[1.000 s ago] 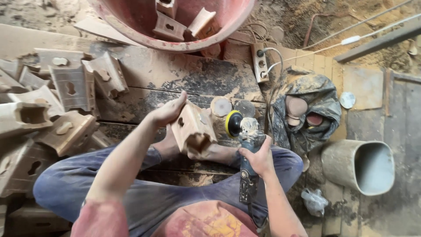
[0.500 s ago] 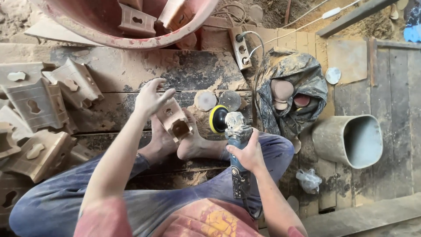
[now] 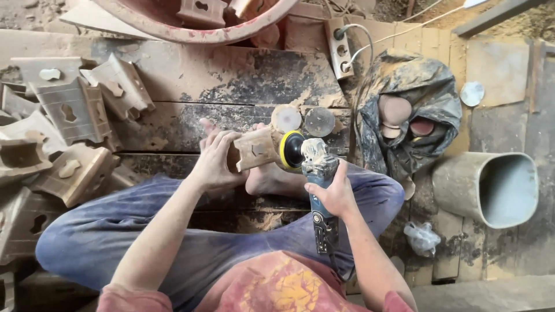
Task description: The person sits cross-legged on the floor and uses a handheld electric sander to smooth the edges of small wooden pieces. They pick up each piece from a pile, sand it, and place it into a red bucket.
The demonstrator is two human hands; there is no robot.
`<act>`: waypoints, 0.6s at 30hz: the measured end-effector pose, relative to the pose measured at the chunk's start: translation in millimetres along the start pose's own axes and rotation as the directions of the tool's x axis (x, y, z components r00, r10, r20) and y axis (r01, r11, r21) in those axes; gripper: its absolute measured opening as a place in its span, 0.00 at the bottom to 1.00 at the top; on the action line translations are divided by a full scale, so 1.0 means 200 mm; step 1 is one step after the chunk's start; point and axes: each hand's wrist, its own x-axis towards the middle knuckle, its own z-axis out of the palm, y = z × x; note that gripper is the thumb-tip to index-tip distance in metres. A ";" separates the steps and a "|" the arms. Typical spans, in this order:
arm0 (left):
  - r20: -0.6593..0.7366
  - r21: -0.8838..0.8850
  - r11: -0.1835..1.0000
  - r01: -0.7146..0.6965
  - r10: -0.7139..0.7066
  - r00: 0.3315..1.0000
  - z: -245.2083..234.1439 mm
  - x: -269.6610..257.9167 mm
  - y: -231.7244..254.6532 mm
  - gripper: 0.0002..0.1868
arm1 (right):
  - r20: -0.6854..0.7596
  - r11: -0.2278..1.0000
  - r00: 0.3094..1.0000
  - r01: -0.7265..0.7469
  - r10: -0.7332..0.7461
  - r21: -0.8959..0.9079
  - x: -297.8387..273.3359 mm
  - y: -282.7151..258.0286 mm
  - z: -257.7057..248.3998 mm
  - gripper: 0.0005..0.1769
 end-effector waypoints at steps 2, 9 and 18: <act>-0.001 -0.076 0.996 0.045 -0.046 0.999 0.05 -0.02 -0.07 0.60 | 0.033 1.000 0.999 0.001 0.000 -0.027 0.02 -0.01 0.03 0.59; 0.062 -0.255 0.893 0.371 -0.367 0.928 0.11 -0.07 -0.16 0.64 | 0.186 0.992 0.982 0.025 -0.001 -0.127 0.05 -0.19 0.15 0.51; -0.049 -0.224 0.957 0.187 -0.202 0.978 0.28 -0.15 -0.31 0.57 | 0.319 0.966 0.947 0.055 0.029 -0.251 0.03 -0.41 0.30 0.56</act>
